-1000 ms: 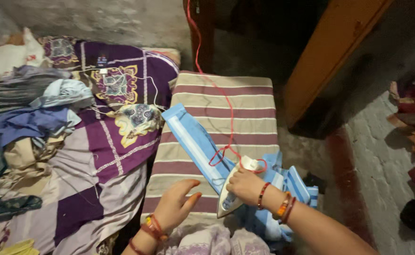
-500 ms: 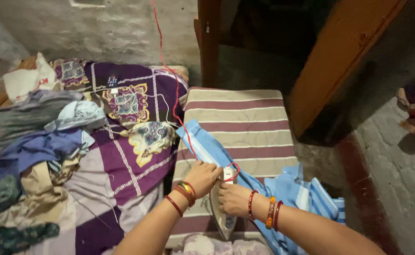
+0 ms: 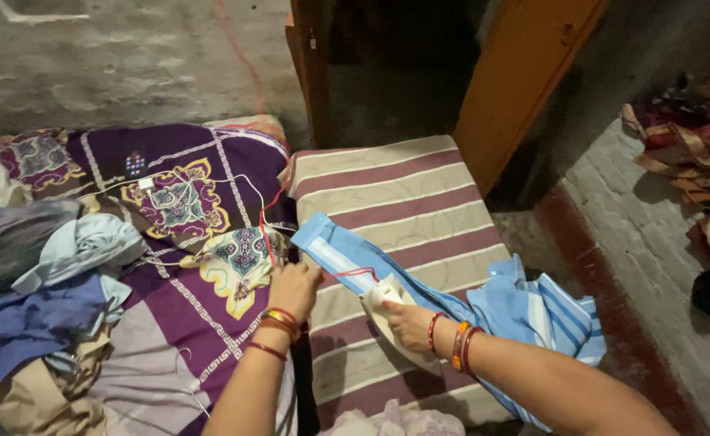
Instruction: The person irons a light blue and white striped shirt on a small striped ironing board. They smooth the fabric, use a white electric iron to press the sleeves and body, and reposition the shirt to iron different sections.
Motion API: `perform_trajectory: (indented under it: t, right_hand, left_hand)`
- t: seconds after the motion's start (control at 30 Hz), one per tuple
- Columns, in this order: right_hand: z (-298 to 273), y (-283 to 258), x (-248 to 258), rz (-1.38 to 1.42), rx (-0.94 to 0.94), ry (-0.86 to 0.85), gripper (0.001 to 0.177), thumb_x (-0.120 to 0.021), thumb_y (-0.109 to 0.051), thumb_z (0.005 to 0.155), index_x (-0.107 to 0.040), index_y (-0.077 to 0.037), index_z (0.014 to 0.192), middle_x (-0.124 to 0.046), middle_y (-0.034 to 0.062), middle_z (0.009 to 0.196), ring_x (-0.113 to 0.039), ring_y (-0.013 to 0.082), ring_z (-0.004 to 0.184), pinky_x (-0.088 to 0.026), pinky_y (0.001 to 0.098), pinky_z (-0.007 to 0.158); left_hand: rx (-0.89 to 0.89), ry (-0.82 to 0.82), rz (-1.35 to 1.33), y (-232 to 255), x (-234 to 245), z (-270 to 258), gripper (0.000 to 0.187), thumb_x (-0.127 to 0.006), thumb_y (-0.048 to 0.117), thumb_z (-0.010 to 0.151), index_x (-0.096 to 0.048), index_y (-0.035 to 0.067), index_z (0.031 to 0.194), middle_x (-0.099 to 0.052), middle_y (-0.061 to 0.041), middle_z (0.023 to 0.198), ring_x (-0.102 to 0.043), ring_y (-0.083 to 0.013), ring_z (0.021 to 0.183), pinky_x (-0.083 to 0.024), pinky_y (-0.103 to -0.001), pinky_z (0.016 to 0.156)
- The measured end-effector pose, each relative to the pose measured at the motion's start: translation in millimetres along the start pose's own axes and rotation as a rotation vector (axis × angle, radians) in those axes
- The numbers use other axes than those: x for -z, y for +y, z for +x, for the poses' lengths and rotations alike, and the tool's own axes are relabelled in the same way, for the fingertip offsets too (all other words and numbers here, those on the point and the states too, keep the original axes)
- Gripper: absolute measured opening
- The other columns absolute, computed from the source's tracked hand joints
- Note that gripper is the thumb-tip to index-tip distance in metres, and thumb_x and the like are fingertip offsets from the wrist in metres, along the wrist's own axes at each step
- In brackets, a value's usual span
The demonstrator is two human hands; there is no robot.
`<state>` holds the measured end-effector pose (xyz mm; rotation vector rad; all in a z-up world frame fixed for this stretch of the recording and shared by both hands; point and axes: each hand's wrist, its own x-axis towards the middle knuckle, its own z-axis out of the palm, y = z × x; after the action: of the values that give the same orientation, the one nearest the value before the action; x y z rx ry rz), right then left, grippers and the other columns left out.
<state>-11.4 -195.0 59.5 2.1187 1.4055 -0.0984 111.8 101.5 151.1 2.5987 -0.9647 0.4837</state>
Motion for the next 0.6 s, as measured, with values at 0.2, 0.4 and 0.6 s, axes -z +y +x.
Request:
perform_trajectory:
  t: [0.2,0.4,0.6]
  right_hand:
    - [27,6,-74,-0.158,-0.074,-0.278,0.024,-0.057,-0.037,0.092,-0.075,-0.020,0.093,-0.067,-0.0021,0.088,-0.059,0.0207,0.105,-0.025,0.0609,0.114]
    - [38,11,-59,-0.013,-0.140,-0.616,0.030,-0.057,-0.042,0.095,-0.073,-0.023,0.111,-0.063,0.0005,0.116,-0.048,0.0270,0.128,-0.017,0.0650,0.119]
    - [5,-15,-53,0.528,-0.790,-0.133,0.020,-0.061,-0.024,0.095,-0.077,-0.016,0.104,-0.071,0.0058,0.112,-0.060,0.0243,0.116,-0.046,0.0423,0.100]
  left_hand:
    - [0.151,-0.146,-0.122,-8,-35,-27,0.014,-0.062,0.026,0.092,-0.074,0.019,0.088,-0.069,-0.008,0.088,-0.066,-0.0312,0.086,-0.046,-0.048,0.076]
    - [0.102,-0.159,-0.137,-4,-50,-40,0.014,-0.062,0.024,0.091,-0.074,0.018,0.088,-0.069,-0.007,0.085,-0.066,-0.0306,0.087,-0.045,-0.049,0.078]
    - [0.122,-0.184,-0.052,11,-34,-47,0.015,-0.060,0.017,0.088,-0.070,0.013,0.098,-0.066,-0.013,0.102,-0.060,-0.0341,0.107,-0.043,-0.052,0.095]
